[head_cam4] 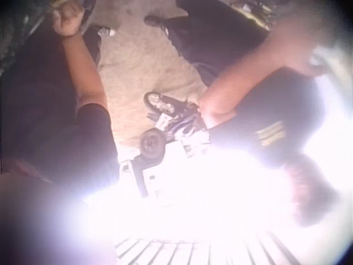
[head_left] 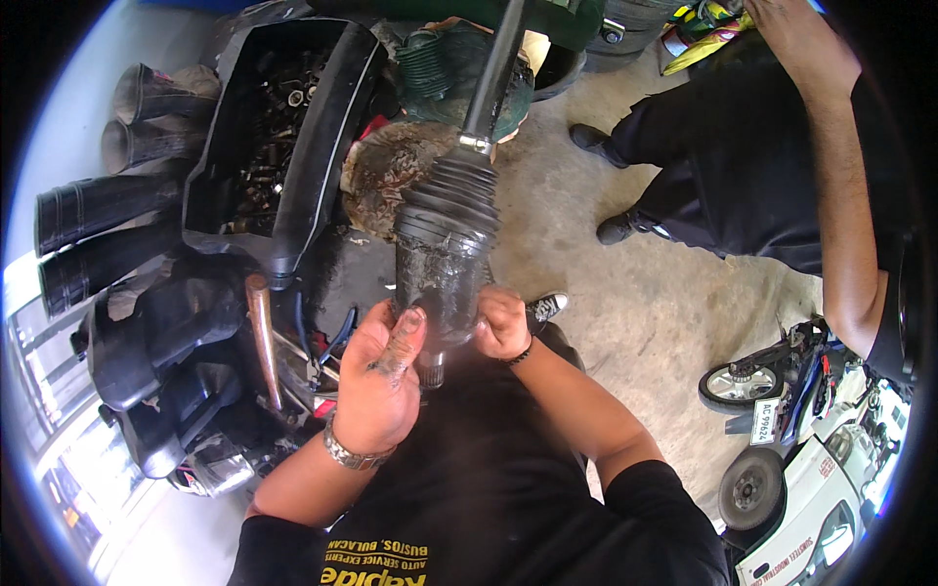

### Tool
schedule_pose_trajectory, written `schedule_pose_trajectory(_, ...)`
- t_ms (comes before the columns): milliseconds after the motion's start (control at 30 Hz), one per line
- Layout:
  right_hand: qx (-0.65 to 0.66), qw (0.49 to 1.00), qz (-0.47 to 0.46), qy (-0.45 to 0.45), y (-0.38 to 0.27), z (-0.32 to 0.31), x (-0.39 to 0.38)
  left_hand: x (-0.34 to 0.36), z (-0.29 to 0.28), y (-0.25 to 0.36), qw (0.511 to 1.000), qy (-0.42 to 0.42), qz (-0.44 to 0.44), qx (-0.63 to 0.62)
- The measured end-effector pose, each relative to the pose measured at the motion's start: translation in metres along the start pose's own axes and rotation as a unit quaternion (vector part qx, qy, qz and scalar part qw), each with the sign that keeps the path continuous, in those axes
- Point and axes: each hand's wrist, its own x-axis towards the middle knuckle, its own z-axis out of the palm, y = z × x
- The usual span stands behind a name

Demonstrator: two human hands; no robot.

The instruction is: The person works with a coworker to clean and reassemble a greased mechanical shaft with a rubber boot. They wipe the shaft and boot with a cloth, use a screwdriver to adjust a retaining clip, and rotate the shaft to inspect the joint.

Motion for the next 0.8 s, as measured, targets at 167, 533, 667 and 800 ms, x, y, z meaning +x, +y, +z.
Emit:
schedule_pose_trajectory(167,0.013,0.999,-0.027,-0.015,0.0,0.003,0.001,0.001,0.0,0.0,1.0,-0.003,0.001,0.015)
schedule_pose_trajectory(533,-0.137,0.986,-0.076,-0.059,0.009,-0.031,0.021,0.002,0.0,0.008,1.0,-0.013,-0.024,0.006)
schedule_pose_trajectory(667,-0.172,0.981,-0.049,-0.07,-0.007,-0.04,0.018,0.003,0.001,0.013,0.999,-0.002,-0.033,-0.009)
schedule_pose_trajectory(800,-0.182,0.981,-0.023,-0.061,-0.017,-0.038,0.009,0.005,0.003,0.014,0.999,-0.001,-0.038,0.018)
